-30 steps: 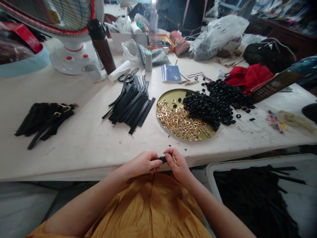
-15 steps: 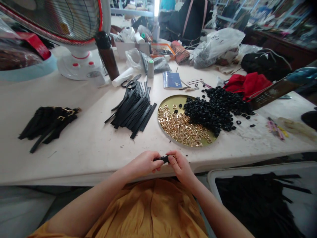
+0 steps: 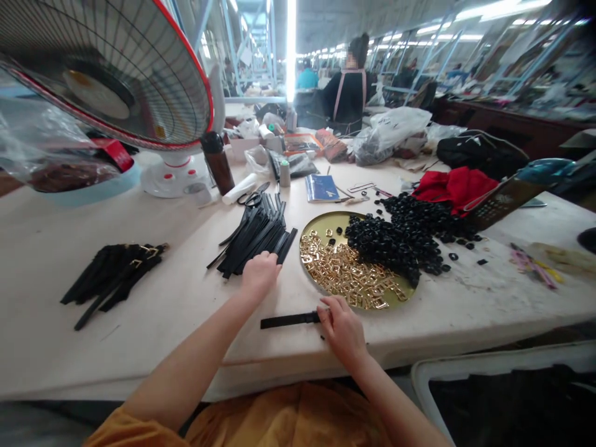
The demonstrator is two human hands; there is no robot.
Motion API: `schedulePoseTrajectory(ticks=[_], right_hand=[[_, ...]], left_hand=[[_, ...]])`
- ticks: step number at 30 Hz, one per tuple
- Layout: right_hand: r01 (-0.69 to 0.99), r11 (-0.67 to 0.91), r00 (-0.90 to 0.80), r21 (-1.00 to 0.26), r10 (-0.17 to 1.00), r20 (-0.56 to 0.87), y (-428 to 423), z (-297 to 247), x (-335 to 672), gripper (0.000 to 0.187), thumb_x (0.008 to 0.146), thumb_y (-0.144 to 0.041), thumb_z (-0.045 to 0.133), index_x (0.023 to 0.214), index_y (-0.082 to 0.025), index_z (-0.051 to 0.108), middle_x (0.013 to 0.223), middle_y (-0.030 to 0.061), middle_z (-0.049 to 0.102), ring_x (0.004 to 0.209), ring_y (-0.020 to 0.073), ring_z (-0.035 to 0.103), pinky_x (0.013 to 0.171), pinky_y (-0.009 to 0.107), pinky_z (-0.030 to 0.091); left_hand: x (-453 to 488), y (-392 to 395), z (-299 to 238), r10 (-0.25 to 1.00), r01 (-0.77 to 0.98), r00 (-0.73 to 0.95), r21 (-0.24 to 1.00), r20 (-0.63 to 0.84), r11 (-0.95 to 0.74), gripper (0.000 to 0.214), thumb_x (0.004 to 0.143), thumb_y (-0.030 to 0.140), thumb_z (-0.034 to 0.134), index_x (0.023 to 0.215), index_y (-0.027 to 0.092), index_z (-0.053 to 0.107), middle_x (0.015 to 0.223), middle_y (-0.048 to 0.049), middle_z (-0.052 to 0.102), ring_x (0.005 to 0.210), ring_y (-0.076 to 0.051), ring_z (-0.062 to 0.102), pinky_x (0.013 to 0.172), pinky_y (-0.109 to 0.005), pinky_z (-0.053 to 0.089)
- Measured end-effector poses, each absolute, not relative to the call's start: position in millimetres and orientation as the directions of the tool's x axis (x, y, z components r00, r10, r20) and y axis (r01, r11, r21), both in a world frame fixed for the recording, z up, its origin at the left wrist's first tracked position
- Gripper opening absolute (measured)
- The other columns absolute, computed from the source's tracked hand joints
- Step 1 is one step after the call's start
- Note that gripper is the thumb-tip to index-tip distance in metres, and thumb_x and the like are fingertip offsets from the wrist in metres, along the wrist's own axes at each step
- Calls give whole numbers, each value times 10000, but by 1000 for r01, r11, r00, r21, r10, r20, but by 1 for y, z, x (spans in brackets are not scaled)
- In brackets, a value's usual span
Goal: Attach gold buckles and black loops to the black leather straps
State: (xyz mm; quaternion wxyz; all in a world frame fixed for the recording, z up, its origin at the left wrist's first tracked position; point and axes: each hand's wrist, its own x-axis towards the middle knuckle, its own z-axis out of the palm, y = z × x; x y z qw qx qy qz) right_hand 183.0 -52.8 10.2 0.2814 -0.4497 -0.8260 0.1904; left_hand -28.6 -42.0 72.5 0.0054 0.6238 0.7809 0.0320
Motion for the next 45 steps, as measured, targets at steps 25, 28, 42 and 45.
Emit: schedulePoseTrajectory(ticks=[25,28,42,45], right_hand=[[375,417,-393,-828,880,265,-54,31,203,143,840,-240,449,872,-191,579,781,33,589,706,154,542,636,260,415],[347,361,-368,-866,901,229,-49,33,206,159,840,-281,450,864,-191,580,773,32,593,695,154,539,631,265,420],[88,-87,-344,-992,932,-112,-22,42,206,216,773,-412,545,771,-195,538,570,-59,383,475,80,333,408,198,261],[95,-87,-338,-992,934,-115,-21,37,208,211,760,-405,560,789,-197,540,588,-56,401,480,81,334,408,202,256]], left_hand=[[-52,-13,63,946,947,-322,-13,33,322,209,779,281,460,850,116,567,889,-132,607,818,-252,606,665,-308,446],[-47,-26,72,945,948,-319,25,78,318,182,795,269,425,848,147,549,911,-106,597,832,-222,587,676,-287,427],[36,-117,94,733,-162,300,725,-610,670,179,691,308,589,722,166,484,603,33,578,524,-83,522,530,-205,417],[37,-115,91,719,-186,323,703,-616,686,171,694,297,591,725,159,495,619,15,609,538,-89,547,549,-214,429]])
